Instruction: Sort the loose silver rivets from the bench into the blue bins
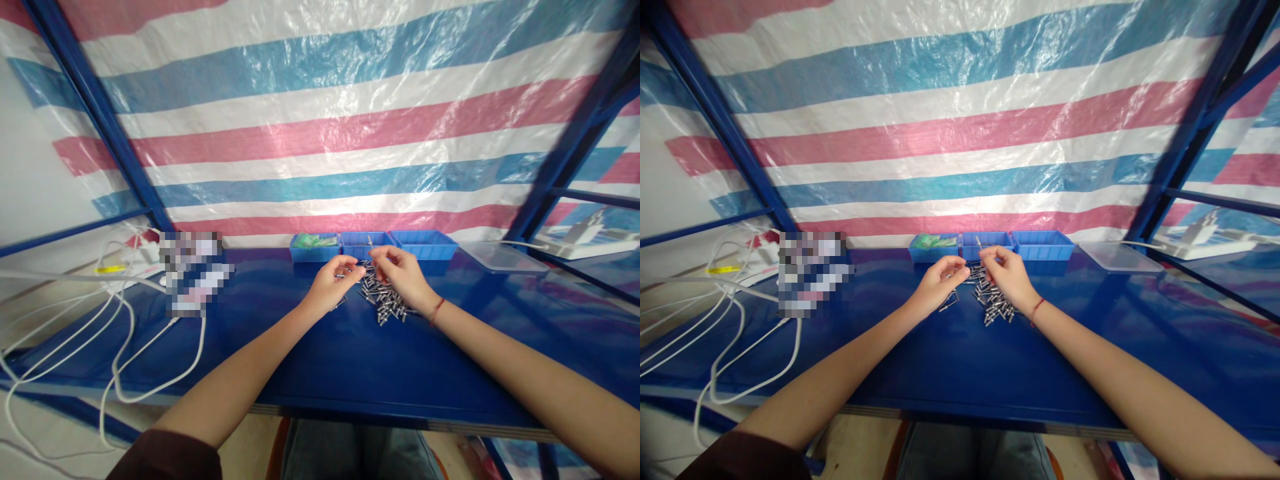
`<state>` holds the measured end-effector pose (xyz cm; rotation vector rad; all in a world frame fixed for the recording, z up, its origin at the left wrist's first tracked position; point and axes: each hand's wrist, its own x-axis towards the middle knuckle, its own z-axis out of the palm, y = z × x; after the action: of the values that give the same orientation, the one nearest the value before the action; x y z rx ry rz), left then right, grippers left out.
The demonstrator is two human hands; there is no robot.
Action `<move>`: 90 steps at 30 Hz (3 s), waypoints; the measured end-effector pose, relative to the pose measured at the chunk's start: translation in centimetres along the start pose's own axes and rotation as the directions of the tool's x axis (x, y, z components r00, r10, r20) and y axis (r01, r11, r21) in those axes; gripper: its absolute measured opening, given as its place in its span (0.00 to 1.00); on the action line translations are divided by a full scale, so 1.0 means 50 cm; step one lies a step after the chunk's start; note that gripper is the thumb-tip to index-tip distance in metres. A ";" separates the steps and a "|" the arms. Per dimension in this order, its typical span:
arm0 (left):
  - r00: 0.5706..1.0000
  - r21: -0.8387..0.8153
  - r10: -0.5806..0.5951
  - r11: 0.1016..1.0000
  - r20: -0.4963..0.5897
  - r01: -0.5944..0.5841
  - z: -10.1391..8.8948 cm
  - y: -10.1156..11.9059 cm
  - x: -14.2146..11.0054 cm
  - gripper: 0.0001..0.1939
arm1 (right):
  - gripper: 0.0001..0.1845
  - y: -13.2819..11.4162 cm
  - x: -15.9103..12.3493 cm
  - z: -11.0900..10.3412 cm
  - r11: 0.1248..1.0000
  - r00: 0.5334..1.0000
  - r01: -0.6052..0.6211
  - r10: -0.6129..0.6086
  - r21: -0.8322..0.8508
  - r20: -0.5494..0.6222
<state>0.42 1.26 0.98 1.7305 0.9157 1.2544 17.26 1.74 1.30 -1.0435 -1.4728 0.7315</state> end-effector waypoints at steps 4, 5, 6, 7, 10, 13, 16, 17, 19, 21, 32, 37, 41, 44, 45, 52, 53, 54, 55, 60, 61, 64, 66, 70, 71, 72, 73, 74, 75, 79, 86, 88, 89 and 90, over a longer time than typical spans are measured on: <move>0.982 0.286 0.132 0.944 0.139 -0.167 -0.006 -0.010 -0.003 0.11 | 0.16 0.059 0.064 -0.081 0.978 0.948 -0.133 0.079 -0.159 -0.309; 0.965 0.343 0.180 0.909 0.193 -0.238 -0.007 -0.011 -0.005 0.10 | 0.16 0.073 0.079 -0.104 0.959 0.930 -0.160 0.067 -0.233 -0.360; 0.945 0.393 0.217 0.869 0.244 -0.301 -0.008 -0.011 -0.007 0.09 | 0.16 0.086 0.091 -0.125 0.934 0.919 -0.185 0.055 -0.304 -0.390; 0.927 0.440 0.238 0.827 0.290 -0.350 -0.008 -0.011 -0.009 0.09 | 0.16 0.096 0.101 -0.143 0.905 0.913 -0.212 0.049 -0.369 -0.405; 0.897 0.563 0.222 0.714 0.382 -0.417 -0.006 -0.010 -0.016 0.11 | 0.19 0.111 0.113 -0.169 0.842 0.918 -0.255 0.057 -0.476 -0.392; 0.877 0.621 0.183 0.642 0.445 -0.449 -0.004 -0.012 -0.019 0.13 | 0.22 0.104 0.107 -0.162 0.844 0.927 -0.254 0.073 -0.473 -0.369; 0.857 0.642 0.160 0.598 0.490 -0.479 -0.005 -0.015 -0.016 0.12 | 0.20 0.087 0.095 -0.140 0.865 0.941 -0.224 0.071 -0.449 -0.332; 0.851 0.647 0.157 0.586 0.501 -0.489 -0.006 -0.016 -0.014 0.12 | 0.20 0.082 0.091 -0.132 0.870 0.948 -0.206 0.064 -0.448 -0.311; 0.842 0.653 0.158 0.563 0.517 -0.507 -0.007 -0.017 -0.011 0.12 | 0.19 0.071 0.082 -0.116 0.875 0.965 -0.161 0.042 -0.457 -0.260; 0.838 0.656 0.161 0.552 0.522 -0.515 -0.008 -0.015 -0.011 0.10 | 0.18 0.062 0.071 -0.100 0.880 0.980 -0.108 0.016 -0.463 -0.199; 0.869 0.691 0.328 0.528 0.370 -0.493 -0.005 0.007 -0.021 0.14 | 0.18 -0.024 -0.004 -0.012 0.969 0.950 -0.036 0.108 -0.243 0.293; 0.840 0.662 0.410 0.525 0.355 -0.535 -0.011 0.014 -0.018 0.13 | 0.21 -0.047 -0.027 0.015 0.958 0.892 -0.288 0.269 -0.002 0.363; 0.847 0.606 0.456 0.602 0.273 -0.520 -0.007 0.010 -0.019 0.12 | 0.15 -0.059 -0.029 0.016 0.889 0.868 -0.419 0.332 0.184 0.369; 0.874 0.525 0.438 0.703 0.212 -0.480 0.001 0.013 -0.023 0.10 | 0.15 -0.057 -0.027 0.014 0.852 0.866 -0.452 0.348 0.264 0.359; 0.892 0.492 0.409 0.746 0.193 -0.449 0.003 0.014 -0.024 0.09 | 0.15 -0.054 -0.026 0.013 0.862 0.878 -0.431 0.333 0.267 0.343; 0.994 0.265 0.099 0.958 0.048 -0.109 0.011 -0.002 -0.018 0.11 | 0.20 -0.050 -0.026 0.019 0.993 0.986 -0.070 0.055 0.099 0.156; 0.995 0.245 0.082 0.965 0.056 -0.093 0.010 -0.004 -0.016 0.11 | 0.20 -0.053 -0.027 0.020 0.995 0.988 -0.047 0.033 0.088 0.151; 0.995 0.223 0.073 0.971 0.064 -0.086 0.009 -0.006 -0.014 0.11 | 0.20 -0.055 -0.028 0.021 0.995 0.988 -0.038 0.024 0.088 0.152; 0.995 0.199 0.071 0.976 0.071 -0.084 0.009 -0.008 -0.012 0.11 | 0.20 -0.056 -0.029 0.021 0.994 0.988 -0.042 0.026 0.097 0.153; 0.995 0.128 0.072 0.988 0.072 -0.080 0.008 -0.013 -0.008 0.12 | 0.20 -0.057 -0.029 0.021 0.988 0.987 -0.066 0.044 0.138 0.154; 0.995 0.120 0.071 0.990 0.070 -0.079 0.009 -0.015 -0.008 0.12 | 0.19 -0.058 -0.030 0.021 0.990 0.988 -0.054 0.034 0.131 0.154; 0.994 0.074 0.082 0.993 0.071 -0.088 0.011 -0.019 -0.008 0.13 | 0.17 -0.063 -0.031 0.020 0.994 0.989 -0.014 -0.003 0.113 0.149; 0.993 0.042 0.089 0.995 0.073 -0.092 0.012 -0.019 -0.007 0.13 | 0.16 -0.065 -0.032 0.020 0.994 0.988 0.004 -0.020 0.108 0.153; 0.995 -0.010 0.069 0.998 0.071 -0.069 0.010 -0.011 -0.007 0.12 | 0.15 -0.064 -0.032 0.020 0.995 0.985 0.020 -0.036 0.095 0.167; 0.995 -0.027 0.065 0.998 0.072 -0.063 0.009 -0.007 -0.007 0.12 | 0.15 -0.062 -0.031 0.020 0.996 0.985 0.030 -0.044 0.089 0.165; 0.995 -0.043 0.062 0.997 0.075 -0.059 0.009 -0.004 -0.008 0.13 | 0.14 -0.061 -0.031 0.020 0.996 0.985 0.044 -0.057 0.081 0.162; 0.995 -0.058 0.060 0.997 0.076 -0.056 0.009 -0.001 -0.008 0.13 | 0.14 -0.060 -0.030 0.020 0.995 0.985 0.062 -0.073 0.072 0.158; 0.996 -0.067 0.056 0.996 0.075 -0.051 0.009 0.002 -0.009 0.14 | 0.14 -0.059 -0.030 0.020 0.995 0.984 0.081 -0.090 0.061 0.154; 0.996 -0.072 0.050 0.996 0.077 -0.044 0.009 0.004 -0.010 0.14 | 0.13 -0.058 -0.030 0.020 0.994 0.983 0.098 -0.105 0.052 0.149; 0.997 -0.076 0.020 0.997 0.072 -0.015 0.012 0.006 -0.011 0.15 | 0.14 -0.059 -0.031 0.021 0.992 0.982 0.126 -0.128 0.020 0.136; 0.998 -0.049 0.017 0.999 0.066 -0.014 0.013 0.008 -0.011 0.13 | 0.13 -0.064 -0.035 0.020 0.992 0.983 0.122 -0.117 -0.026 0.139; 0.998 -0.036 0.029 0.999 0.054 -0.028 0.013 0.006 -0.010 0.11 | 0.13 -0.064 -0.036 0.019 0.987 0.980 0.150 -0.142 -0.053 0.139; 0.998 -0.029 0.039 0.999 0.047 -0.038 0.012 0.004 -0.010 0.11 | 0.13 -0.064 -0.036 0.018 0.983 0.978 0.168 -0.157 -0.069 0.138; 0.998 -0.021 0.052 0.998 0.037 -0.051 0.011 0.001 -0.009 0.11 | 0.13 -0.064 -0.036 0.018 0.979 0.976 0.184 -0.172 -0.087 0.136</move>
<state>0.87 0.75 0.75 1.7661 0.8389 1.2565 15.69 -1.10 3.20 -0.9375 -1.7040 0.6113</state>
